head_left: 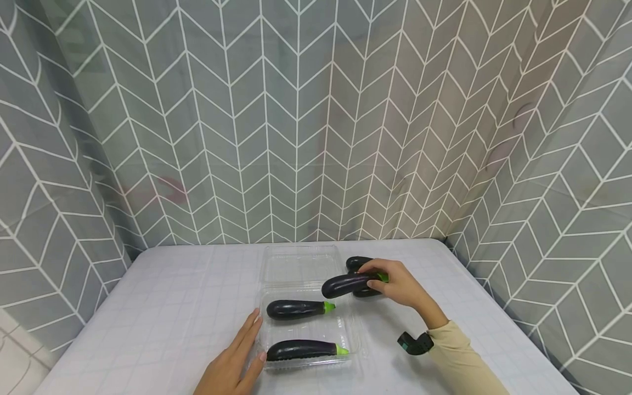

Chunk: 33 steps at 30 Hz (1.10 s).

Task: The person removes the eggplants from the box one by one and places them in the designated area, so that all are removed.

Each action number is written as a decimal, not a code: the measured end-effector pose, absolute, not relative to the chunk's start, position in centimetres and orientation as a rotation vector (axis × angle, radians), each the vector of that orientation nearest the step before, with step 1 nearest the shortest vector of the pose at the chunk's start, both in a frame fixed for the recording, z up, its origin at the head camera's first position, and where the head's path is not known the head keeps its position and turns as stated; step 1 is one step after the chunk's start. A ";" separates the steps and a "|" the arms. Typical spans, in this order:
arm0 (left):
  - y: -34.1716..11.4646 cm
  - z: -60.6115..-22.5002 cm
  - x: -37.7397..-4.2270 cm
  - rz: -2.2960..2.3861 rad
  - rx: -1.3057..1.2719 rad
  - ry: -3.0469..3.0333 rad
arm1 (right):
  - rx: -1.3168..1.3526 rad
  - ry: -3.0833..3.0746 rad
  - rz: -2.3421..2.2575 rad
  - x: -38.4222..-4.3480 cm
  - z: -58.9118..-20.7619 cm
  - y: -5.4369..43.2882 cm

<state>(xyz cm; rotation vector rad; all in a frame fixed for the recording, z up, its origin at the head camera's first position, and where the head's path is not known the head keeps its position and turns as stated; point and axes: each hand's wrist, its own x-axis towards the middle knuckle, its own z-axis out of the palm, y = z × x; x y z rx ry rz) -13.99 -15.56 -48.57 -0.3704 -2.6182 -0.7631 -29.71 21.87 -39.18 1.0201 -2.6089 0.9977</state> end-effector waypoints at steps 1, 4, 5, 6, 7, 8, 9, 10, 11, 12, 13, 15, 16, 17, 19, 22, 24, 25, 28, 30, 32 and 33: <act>-15.6 -48.6 -14.0 -0.763 -0.371 -2.619 | 1.017 -2.606 1.001 -29.7 -39.2 21.9; -15.6 -48.6 -14.0 -0.767 -0.376 -2.620 | 1.006 -2.602 1.007 -29.8 -39.2 22.1; -15.6 -48.6 -14.0 -0.769 -0.377 -2.620 | 1.001 -2.603 1.011 -29.8 -39.3 22.2; -15.6 -48.7 -14.0 -0.769 -0.379 -2.618 | 0.994 -2.603 1.012 -29.9 -39.4 22.2; -15.6 -48.7 -14.0 -0.770 -0.383 -2.614 | 0.987 -2.605 1.014 -29.9 -39.4 22.3; -15.6 -48.7 -14.0 -0.771 -0.386 -2.610 | 0.979 -2.606 1.013 -30.0 -39.5 22.3; -15.6 -48.7 -14.0 -0.774 -0.388 -2.610 | 0.973 -2.606 1.009 -30.0 -39.5 22.4; -15.6 -48.7 -14.0 -0.774 -0.387 -2.611 | 0.967 -2.606 1.008 -30.1 -39.6 22.4; -15.6 -48.7 -14.0 -0.774 -0.385 -2.614 | 0.962 -2.605 1.005 -30.1 -39.6 22.5; -15.6 -48.6 -14.0 -0.774 -0.384 -2.616 | 0.958 -2.604 1.001 -30.2 -39.6 22.5; -15.5 -48.6 -13.9 -0.777 -0.380 -2.621 | 0.954 -2.603 0.998 -30.2 -39.6 22.5; -15.5 -48.4 -13.9 -0.777 -0.367 -2.634 | 0.946 -2.602 0.994 -30.2 -39.6 22.6; -15.5 -48.4 -13.9 -0.777 -0.363 -2.636 | 0.942 -2.604 0.996 -30.3 -39.6 22.6; -15.5 -48.3 -13.9 -0.776 -0.361 -2.636 | 0.938 -2.606 0.998 -30.3 -39.6 22.7; -15.5 -48.4 -13.9 -0.776 -0.362 -2.634 | 0.927 -2.612 1.002 -30.2 -39.5 22.7; -15.5 -48.5 -14.0 -0.776 -0.377 -2.624 | 0.911 -2.620 1.009 -30.2 -39.5 22.7; -15.6 -48.6 -14.0 -0.777 -0.386 -2.621 | 0.900 -2.625 1.008 -30.2 -39.5 22.7; -15.6 -48.6 -14.0 -0.777 -0.388 -2.620 | 0.898 -2.626 1.008 -30.2 -39.5 22.8; -15.6 -48.5 -14.0 -0.776 -0.381 -2.624 | 0.895 -2.626 1.006 -30.2 -39.4 22.8; -15.5 -48.3 -13.9 -0.777 -0.371 -2.629 | 0.895 -2.627 1.006 -30.3 -39.4 22.9; -15.5 -48.3 -13.9 -0.779 -0.366 -2.632 | 0.891 -2.632 1.009 -30.3 -39.4 22.9; -15.5 -48.2 -13.9 -0.779 -0.368 -2.630 | 0.889 -2.634 1.008 -30.3 -39.4 23.0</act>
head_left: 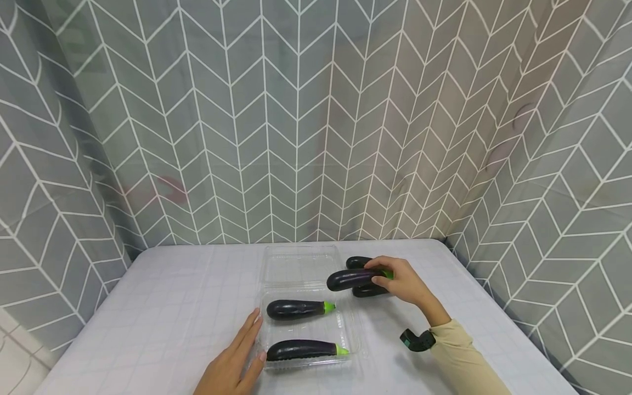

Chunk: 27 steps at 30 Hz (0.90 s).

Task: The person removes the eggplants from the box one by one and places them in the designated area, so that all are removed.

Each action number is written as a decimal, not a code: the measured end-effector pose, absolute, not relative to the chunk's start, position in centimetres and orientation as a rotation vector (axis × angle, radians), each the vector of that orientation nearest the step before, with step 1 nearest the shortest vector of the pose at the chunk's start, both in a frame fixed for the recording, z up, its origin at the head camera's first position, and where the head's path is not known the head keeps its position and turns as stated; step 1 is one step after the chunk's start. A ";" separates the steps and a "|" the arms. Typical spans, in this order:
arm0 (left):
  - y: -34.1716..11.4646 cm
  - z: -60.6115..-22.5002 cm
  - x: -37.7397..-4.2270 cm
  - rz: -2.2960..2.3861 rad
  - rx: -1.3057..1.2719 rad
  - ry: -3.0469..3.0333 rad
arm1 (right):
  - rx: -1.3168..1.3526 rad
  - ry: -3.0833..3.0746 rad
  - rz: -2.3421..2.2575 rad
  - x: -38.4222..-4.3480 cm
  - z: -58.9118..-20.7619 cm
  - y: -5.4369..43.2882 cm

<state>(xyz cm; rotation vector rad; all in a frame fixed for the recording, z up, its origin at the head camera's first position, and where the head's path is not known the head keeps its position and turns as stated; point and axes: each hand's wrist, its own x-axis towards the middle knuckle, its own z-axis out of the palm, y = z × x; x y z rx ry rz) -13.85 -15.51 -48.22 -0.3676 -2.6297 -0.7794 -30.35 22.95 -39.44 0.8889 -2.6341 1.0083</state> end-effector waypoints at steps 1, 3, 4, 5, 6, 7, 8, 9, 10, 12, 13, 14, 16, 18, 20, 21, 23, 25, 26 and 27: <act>-15.5 -48.2 -13.9 -0.779 -0.369 -2.627 | 0.889 -2.634 1.010 -30.4 -39.4 23.0; -15.5 -48.2 -13.9 -0.776 -0.375 -2.617 | 0.887 -2.632 1.013 -30.4 -39.4 23.0; -15.5 -48.2 -13.9 -0.774 -0.379 -2.611 | 0.885 -2.631 1.013 -30.5 -39.4 23.0; -15.5 -48.2 -13.9 -0.771 -0.383 -2.605 | 0.884 -2.629 1.013 -30.5 -39.3 23.1; -15.5 -48.2 -13.9 -0.767 -0.384 -2.601 | 0.882 -2.629 1.013 -30.5 -39.3 23.1; -15.5 -48.2 -13.9 -0.765 -0.387 -2.597 | 0.878 -2.630 1.013 -30.5 -39.3 23.1; -15.5 -48.2 -13.9 -0.762 -0.390 -2.593 | 0.873 -2.633 1.012 -30.5 -39.3 23.1; -15.5 -48.2 -13.9 -0.759 -0.393 -2.589 | 0.866 -2.635 1.013 -30.5 -39.3 23.2; -15.5 -48.3 -13.9 -0.755 -0.396 -2.586 | 0.860 -2.638 1.012 -30.5 -39.3 23.2; -15.5 -48.3 -13.9 -0.748 -0.402 -2.578 | 0.851 -2.643 1.009 -30.5 -39.3 23.3; -15.5 -48.3 -14.0 -0.744 -0.405 -2.574 | 0.848 -2.643 1.011 -30.5 -39.3 23.4; -15.5 -48.3 -14.0 -0.740 -0.407 -2.571 | 0.846 -2.642 1.013 -30.5 -39.3 23.4; -15.5 -48.4 -14.0 -0.737 -0.409 -2.566 | 0.847 -2.640 1.014 -30.6 -39.3 23.5; -15.5 -48.4 -13.9 -0.734 -0.407 -2.565 | 0.848 -2.637 1.021 -30.7 -39.3 23.7; -15.5 -48.4 -13.9 -0.735 -0.405 -2.566 | 0.849 -2.634 1.027 -30.7 -39.3 23.8; -15.5 -48.4 -13.9 -0.736 -0.402 -2.568 | 0.847 -2.633 1.028 -30.8 -39.3 23.9; -15.4 -48.4 -13.9 -0.739 -0.399 -2.572 | 0.843 -2.630 1.027 -30.8 -39.3 24.0; -15.4 -48.4 -13.9 -0.743 -0.395 -2.578 | 0.835 -2.626 1.023 -30.9 -39.4 24.2; -15.4 -48.4 -13.9 -0.743 -0.392 -2.582 | 0.830 -2.626 1.022 -30.9 -39.4 24.2; -15.4 -48.4 -13.9 -0.747 -0.390 -2.585 | 0.828 -2.625 1.022 -31.0 -39.4 24.3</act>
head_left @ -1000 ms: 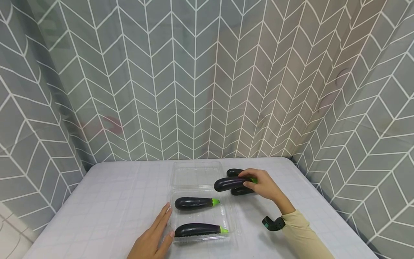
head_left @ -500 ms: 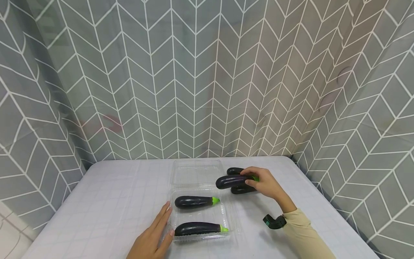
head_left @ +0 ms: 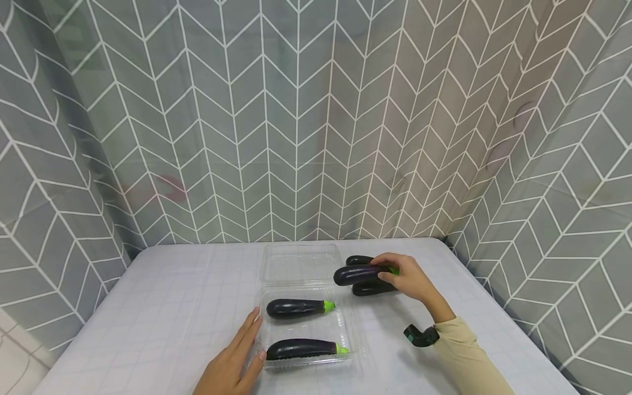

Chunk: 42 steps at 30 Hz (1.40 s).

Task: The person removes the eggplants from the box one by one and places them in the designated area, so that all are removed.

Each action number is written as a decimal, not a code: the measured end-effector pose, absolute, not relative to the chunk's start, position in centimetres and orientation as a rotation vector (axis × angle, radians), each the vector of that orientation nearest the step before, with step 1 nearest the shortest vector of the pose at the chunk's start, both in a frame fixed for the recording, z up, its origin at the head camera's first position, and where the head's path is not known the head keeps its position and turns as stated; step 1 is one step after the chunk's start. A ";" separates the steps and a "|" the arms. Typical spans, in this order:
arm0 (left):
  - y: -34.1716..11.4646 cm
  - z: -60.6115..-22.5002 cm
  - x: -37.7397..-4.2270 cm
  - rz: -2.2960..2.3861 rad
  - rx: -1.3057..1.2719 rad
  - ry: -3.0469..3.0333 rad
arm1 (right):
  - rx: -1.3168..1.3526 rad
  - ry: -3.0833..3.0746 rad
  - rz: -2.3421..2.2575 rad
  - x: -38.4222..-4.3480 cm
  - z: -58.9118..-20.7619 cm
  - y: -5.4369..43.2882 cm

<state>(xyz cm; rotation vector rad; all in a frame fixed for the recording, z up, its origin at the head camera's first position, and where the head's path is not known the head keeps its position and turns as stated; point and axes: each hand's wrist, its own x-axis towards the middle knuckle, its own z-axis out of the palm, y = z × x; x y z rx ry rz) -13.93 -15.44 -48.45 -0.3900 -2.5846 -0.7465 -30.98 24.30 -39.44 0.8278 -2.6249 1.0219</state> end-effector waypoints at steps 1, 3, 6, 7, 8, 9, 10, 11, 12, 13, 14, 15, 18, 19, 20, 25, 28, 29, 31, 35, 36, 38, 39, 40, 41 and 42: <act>-15.4 -48.5 -13.9 -0.748 -0.389 -2.587 | 0.823 -2.625 1.019 -31.0 -39.5 24.4; -15.5 -48.5 -13.9 -0.747 -0.388 -2.589 | 0.813 -2.625 1.013 -31.1 -39.5 24.5; -15.5 -48.5 -14.0 -0.746 -0.397 -2.585 | 0.807 -2.625 1.006 -31.2 -39.5 24.7; -15.5 -48.5 -14.0 -0.744 -0.399 -2.584 | 0.803 -2.624 1.006 -31.3 -39.5 24.8; -15.5 -48.4 -14.0 -0.745 -0.398 -2.585 | 0.805 -2.623 1.007 -31.3 -39.4 24.8; -15.5 -48.4 -14.0 -0.748 -0.397 -2.587 | 0.803 -2.625 1.009 -31.3 -39.4 24.9; -15.5 -48.4 -13.9 -0.750 -0.395 -2.591 | 0.806 -2.624 1.007 -31.3 -39.4 25.0; -15.5 -48.3 -13.9 -0.752 -0.391 -2.596 | 0.805 -2.623 1.010 -31.4 -39.4 25.1; -15.5 -48.3 -13.9 -0.755 -0.385 -2.603 | 0.807 -2.622 1.013 -31.4 -39.4 25.2; -15.5 -48.2 -13.9 -0.760 -0.380 -2.609 | 0.810 -2.619 1.016 -31.5 -39.4 25.3; -15.5 -48.2 -13.8 -0.764 -0.376 -2.612 | 0.813 -2.618 1.019 -31.6 -39.4 25.4; -15.5 -48.2 -13.8 -0.766 -0.374 -2.613 | 0.813 -2.616 1.024 -31.6 -39.4 25.5; -15.5 -48.2 -13.9 -0.769 -0.376 -2.612 | 0.809 -2.615 1.040 -31.8 -39.5 25.8; -15.5 -48.2 -13.9 -0.770 -0.378 -2.610 | 0.804 -2.617 1.043 -31.9 -39.6 25.9; -15.5 -48.2 -13.9 -0.770 -0.378 -2.608 | 0.799 -2.621 1.046 -31.9 -39.6 26.0; -15.5 -48.1 -13.8 -0.780 -0.363 -2.621 | 0.780 -2.635 1.046 -32.1 -39.6 26.5; -15.4 -48.1 -13.8 -0.780 -0.357 -2.627 | 0.770 -2.641 1.037 -32.2 -39.7 26.9; -15.4 -48.1 -13.8 -0.779 -0.358 -2.626 | 0.769 -2.643 1.038 -32.2 -39.7 27.1; -15.4 -48.1 -13.9 -0.774 -0.364 -2.619 | 0.769 -2.643 1.047 -32.3 -39.7 27.4; -15.4 -48.0 -13.9 -0.768 -0.375 -2.604 | 0.794 -2.636 1.082 -32.5 -39.8 28.1; -15.4 -48.0 -13.9 -0.767 -0.376 -2.602 | 0.802 -2.634 1.090 -32.5 -39.8 28.2; -15.4 -47.9 -13.9 -0.769 -0.377 -2.602 | 0.804 -2.639 1.098 -32.6 -39.8 28.5; -15.4 -47.9 -13.9 -0.769 -0.378 -2.602 | 0.804 -2.642 1.102 -32.7 -39.9 28.6; -15.4 -47.9 -13.9 -0.771 -0.379 -2.601 | 0.799 -2.647 1.106 -32.7 -39.9 28.7; -15.5 -47.9 -13.9 -0.771 -0.380 -2.601 | 0.795 -2.654 1.109 -32.8 -40.0 28.8; -15.5 -47.9 -14.0 -0.771 -0.382 -2.600 | 0.792 -2.660 1.115 -32.8 -40.0 28.9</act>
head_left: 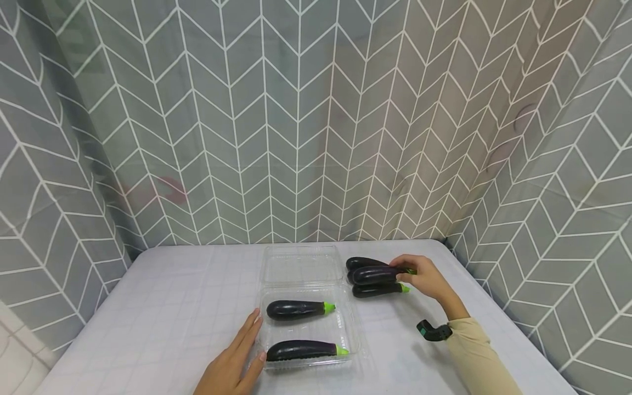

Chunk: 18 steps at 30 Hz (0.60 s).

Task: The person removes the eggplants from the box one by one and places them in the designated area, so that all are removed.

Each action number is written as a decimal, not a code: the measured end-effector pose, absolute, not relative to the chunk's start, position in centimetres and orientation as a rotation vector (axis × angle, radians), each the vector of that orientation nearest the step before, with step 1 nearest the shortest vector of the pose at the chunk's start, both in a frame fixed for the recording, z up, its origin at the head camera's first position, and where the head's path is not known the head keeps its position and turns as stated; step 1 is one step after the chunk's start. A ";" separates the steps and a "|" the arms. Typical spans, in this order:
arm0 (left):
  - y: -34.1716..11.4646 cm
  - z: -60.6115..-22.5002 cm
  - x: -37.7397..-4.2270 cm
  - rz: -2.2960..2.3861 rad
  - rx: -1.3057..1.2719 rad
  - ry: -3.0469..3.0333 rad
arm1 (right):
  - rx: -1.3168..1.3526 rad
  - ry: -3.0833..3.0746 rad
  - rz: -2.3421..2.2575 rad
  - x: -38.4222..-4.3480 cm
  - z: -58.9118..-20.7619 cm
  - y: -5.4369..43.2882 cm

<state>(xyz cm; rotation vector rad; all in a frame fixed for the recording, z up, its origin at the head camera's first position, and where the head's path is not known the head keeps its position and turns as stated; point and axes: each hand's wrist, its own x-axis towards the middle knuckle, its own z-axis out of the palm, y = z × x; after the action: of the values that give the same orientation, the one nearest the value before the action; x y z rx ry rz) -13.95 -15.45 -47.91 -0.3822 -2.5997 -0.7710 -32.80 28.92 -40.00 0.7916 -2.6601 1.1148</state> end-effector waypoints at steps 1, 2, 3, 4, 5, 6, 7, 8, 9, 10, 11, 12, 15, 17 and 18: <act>-15.5 -47.9 -14.0 -0.772 -0.386 -2.596 | 0.787 -2.666 1.120 -32.8 -40.1 29.0; -15.5 -48.0 -14.0 -0.772 -0.392 -2.590 | 0.782 -2.673 1.126 -32.9 -40.1 29.1; -15.5 -48.0 -14.1 -0.772 -0.398 -2.585 | 0.778 -2.677 1.135 -32.9 -40.1 29.1; -15.5 -48.1 -14.1 -0.771 -0.405 -2.578 | 0.773 -2.684 1.141 -32.9 -40.2 29.2; -15.5 -48.2 -14.1 -0.769 -0.410 -2.573 | 0.776 -2.687 1.152 -32.9 -40.3 29.3; -15.6 -48.2 -14.1 -0.768 -0.415 -2.567 | 0.777 -2.688 1.164 -32.9 -40.3 29.3; -15.6 -48.3 -14.1 -0.768 -0.419 -2.562 | 0.777 -2.692 1.172 -32.8 -40.3 29.4; -15.6 -48.3 -14.1 -0.766 -0.421 -2.559 | 0.783 -2.694 1.183 -32.8 -40.4 29.5; -15.6 -48.4 -14.1 -0.764 -0.423 -2.557 | 0.789 -2.697 1.196 -32.8 -40.4 29.5; -15.6 -48.4 -14.1 -0.764 -0.424 -2.555 | 0.797 -2.700 1.209 -32.8 -40.4 29.6; -15.6 -48.4 -14.1 -0.762 -0.424 -2.554 | 0.806 -2.701 1.225 -32.7 -40.4 29.6; -15.6 -48.5 -14.1 -0.762 -0.425 -2.554 | 0.816 -2.705 1.235 -32.7 -40.4 29.6; -15.6 -48.5 -14.1 -0.761 -0.426 -2.554 | 0.854 -2.714 1.273 -32.7 -40.5 29.8; -15.6 -48.5 -14.1 -0.762 -0.426 -2.555 | 0.886 -2.719 1.308 -32.7 -40.6 30.0; -15.6 -48.5 -14.1 -0.764 -0.427 -2.555 | 0.904 -2.723 1.322 -32.6 -40.6 30.1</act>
<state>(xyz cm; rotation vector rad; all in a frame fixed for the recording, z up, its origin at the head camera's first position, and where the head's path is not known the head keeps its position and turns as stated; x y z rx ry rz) -14.07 -15.61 -48.51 -0.4272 -2.5554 -0.7642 -32.65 30.11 -40.61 0.9036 -2.7228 1.3220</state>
